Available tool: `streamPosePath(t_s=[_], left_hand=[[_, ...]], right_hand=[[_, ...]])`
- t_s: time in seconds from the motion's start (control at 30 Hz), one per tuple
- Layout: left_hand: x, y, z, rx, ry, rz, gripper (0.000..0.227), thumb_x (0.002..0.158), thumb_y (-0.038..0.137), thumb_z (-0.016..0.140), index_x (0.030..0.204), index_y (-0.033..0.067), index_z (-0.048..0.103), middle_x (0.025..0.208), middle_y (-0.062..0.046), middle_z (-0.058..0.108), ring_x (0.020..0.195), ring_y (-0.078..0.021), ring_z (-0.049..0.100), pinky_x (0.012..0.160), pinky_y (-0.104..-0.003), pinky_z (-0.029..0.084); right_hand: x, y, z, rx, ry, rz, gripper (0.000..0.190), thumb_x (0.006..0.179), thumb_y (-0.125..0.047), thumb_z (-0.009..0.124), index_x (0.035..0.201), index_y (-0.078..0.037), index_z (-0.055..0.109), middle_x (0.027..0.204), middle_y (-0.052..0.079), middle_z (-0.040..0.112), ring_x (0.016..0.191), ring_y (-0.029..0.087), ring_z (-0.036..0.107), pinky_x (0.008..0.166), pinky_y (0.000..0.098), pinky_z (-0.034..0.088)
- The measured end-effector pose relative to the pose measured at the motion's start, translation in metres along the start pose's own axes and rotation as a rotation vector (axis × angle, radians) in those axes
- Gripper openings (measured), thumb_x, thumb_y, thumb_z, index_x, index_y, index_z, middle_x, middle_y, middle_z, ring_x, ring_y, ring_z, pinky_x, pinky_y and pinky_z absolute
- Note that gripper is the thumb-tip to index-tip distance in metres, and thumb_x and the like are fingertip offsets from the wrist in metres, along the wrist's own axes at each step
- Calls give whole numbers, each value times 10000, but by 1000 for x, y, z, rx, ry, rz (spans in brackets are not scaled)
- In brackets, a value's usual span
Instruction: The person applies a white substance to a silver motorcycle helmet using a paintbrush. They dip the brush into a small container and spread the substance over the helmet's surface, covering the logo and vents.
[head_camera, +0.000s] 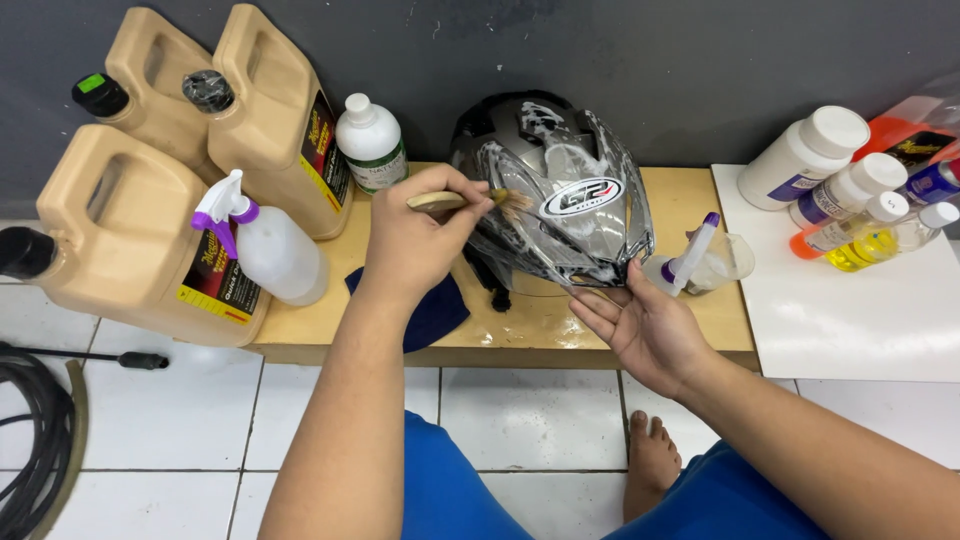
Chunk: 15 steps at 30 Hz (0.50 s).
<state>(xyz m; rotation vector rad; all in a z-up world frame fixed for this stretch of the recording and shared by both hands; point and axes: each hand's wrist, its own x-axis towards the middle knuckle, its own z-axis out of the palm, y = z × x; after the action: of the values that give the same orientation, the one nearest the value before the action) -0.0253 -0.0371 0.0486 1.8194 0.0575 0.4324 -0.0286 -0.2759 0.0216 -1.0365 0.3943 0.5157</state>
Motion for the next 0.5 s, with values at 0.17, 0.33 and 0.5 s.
streamPosePath(t_s=[0.17, 0.33, 0.5], left_hand=[[-6, 13, 5, -63, -89, 10, 159, 780, -14, 738, 816, 139, 751, 912, -98, 793, 915, -214, 756, 783, -329, 623], [-10, 16, 12, -108, -203, -2, 157, 744, -20, 752, 812, 121, 748, 893, -123, 796, 909, -250, 768, 782, -367, 629], [6, -5, -5, 40, -1, 22, 154, 813, 22, 753, 841, 173, 752, 928, -32, 794, 910, -193, 763, 779, -311, 613]], right_hand=[[-3, -5, 0, -86, -10, 2, 532, 1075, -344, 288, 1432, 21, 438, 1419, 252, 529, 1385, 436, 476, 1146, 487, 404], [-10, -11, 4, -159, -9, 32, 571, 1075, -356, 268, 1449, 45, 424, 1418, 293, 529, 1367, 448, 485, 1122, 491, 410], [-5, -13, -5, -165, -9, 62, 551, 1068, -340, 313, 1419, 64, 445, 1381, 327, 552, 1310, 451, 533, 1084, 472, 441]])
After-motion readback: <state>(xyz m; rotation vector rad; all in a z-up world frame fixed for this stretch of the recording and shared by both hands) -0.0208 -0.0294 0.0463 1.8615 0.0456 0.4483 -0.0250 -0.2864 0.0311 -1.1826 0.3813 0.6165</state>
